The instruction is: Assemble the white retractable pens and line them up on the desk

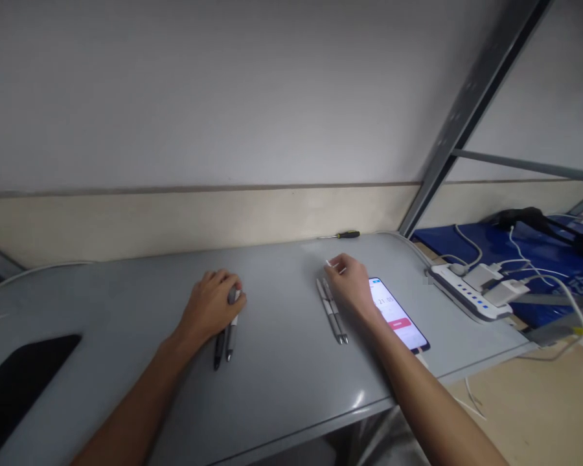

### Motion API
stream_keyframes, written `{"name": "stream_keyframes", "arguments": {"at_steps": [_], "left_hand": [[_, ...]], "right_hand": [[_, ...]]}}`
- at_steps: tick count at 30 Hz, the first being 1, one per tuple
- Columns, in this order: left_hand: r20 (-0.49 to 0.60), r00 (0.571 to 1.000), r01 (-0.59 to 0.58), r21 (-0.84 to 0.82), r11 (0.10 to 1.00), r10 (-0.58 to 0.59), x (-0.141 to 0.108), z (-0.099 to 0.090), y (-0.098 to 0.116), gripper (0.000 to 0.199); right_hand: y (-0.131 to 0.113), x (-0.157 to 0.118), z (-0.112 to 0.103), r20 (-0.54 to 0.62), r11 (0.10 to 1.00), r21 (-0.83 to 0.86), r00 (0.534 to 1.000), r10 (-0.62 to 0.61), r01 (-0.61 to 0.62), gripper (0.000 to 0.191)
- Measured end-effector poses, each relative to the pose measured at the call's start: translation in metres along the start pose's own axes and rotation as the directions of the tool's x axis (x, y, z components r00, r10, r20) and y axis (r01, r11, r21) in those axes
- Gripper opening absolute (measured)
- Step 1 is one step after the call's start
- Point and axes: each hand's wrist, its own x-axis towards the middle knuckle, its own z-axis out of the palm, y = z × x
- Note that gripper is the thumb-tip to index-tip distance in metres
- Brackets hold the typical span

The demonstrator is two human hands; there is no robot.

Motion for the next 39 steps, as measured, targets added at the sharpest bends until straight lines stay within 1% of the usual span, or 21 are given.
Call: {"name": "stream_keyframes", "arguments": {"at_steps": [4, 8, 11, 13, 19, 23, 25, 27, 30, 32, 34, 36, 39], "left_hand": [[0.011, 1.000, 0.005, 0.001, 1.000, -0.005, -0.001, 0.001, 0.003, 0.014], [0.032, 0.999, 0.029, 0.000, 1.000, -0.029, -0.002, -0.001, 0.006, 0.015], [0.042, 0.998, 0.054, 0.004, 0.999, -0.055, -0.003, -0.002, 0.008, 0.016], [0.052, 0.996, 0.066, 0.026, 0.997, -0.067, -0.003, -0.002, 0.009, 0.017], [0.086, 0.993, 0.073, 0.083, 0.994, -0.080, -0.004, 0.000, 0.008, 0.020], [0.082, 0.992, 0.087, 0.088, 0.992, -0.094, -0.004, -0.001, 0.009, 0.023], [0.073, 0.993, 0.083, 0.082, 0.993, -0.089, -0.004, -0.002, 0.009, 0.023], [0.062, 0.995, 0.074, 0.077, 0.994, -0.079, -0.004, -0.002, 0.008, 0.023], [0.054, 0.996, 0.063, 0.079, 0.995, -0.067, -0.004, -0.001, 0.008, 0.023], [0.047, 0.997, 0.064, 0.077, 0.995, -0.068, -0.004, -0.001, 0.008, 0.023], [0.045, 0.996, 0.072, 0.078, 0.994, -0.076, -0.005, -0.002, 0.009, 0.022], [0.057, 0.995, 0.077, 0.091, 0.993, -0.082, -0.004, -0.004, 0.011, 0.022], [0.083, 0.993, 0.078, 0.118, 0.990, -0.088, -0.004, -0.004, 0.012, 0.023]], "right_hand": [[-0.001, -0.001, -0.002, 0.073, 0.976, -0.197, 0.992, 0.106, -0.090, 0.016], [-0.004, -0.001, -0.004, 0.146, 0.937, -0.338, 0.978, 0.148, -0.091, 0.019], [-0.005, -0.002, -0.005, 0.200, 0.916, -0.392, 0.964, 0.175, -0.085, 0.030], [-0.006, -0.003, -0.006, 0.229, 0.908, -0.413, 0.956, 0.184, -0.076, 0.035], [-0.009, -0.005, -0.008, 0.295, 0.888, -0.458, 0.936, 0.194, -0.040, 0.033], [-0.009, -0.006, -0.008, 0.295, 0.893, -0.449, 0.940, 0.173, -0.024, 0.036], [-0.009, -0.008, -0.007, 0.294, 0.910, -0.415, 0.946, 0.137, -0.003, 0.042], [-0.010, -0.011, -0.006, 0.304, 0.924, -0.381, 0.948, 0.093, 0.032, 0.053], [-0.011, -0.016, -0.004, 0.337, 0.922, -0.378, 0.940, 0.058, 0.079, 0.066], [-0.013, -0.019, -0.002, 0.371, 0.920, -0.377, 0.928, 0.044, 0.107, 0.064], [-0.014, -0.020, -0.001, 0.398, 0.920, -0.370, 0.917, 0.031, 0.129, 0.052], [-0.015, -0.020, 0.000, 0.403, 0.917, -0.374, 0.915, 0.026, 0.138, 0.041], [-0.016, -0.020, 0.000, 0.391, 0.910, -0.391, 0.920, 0.031, 0.135, 0.036]]}}
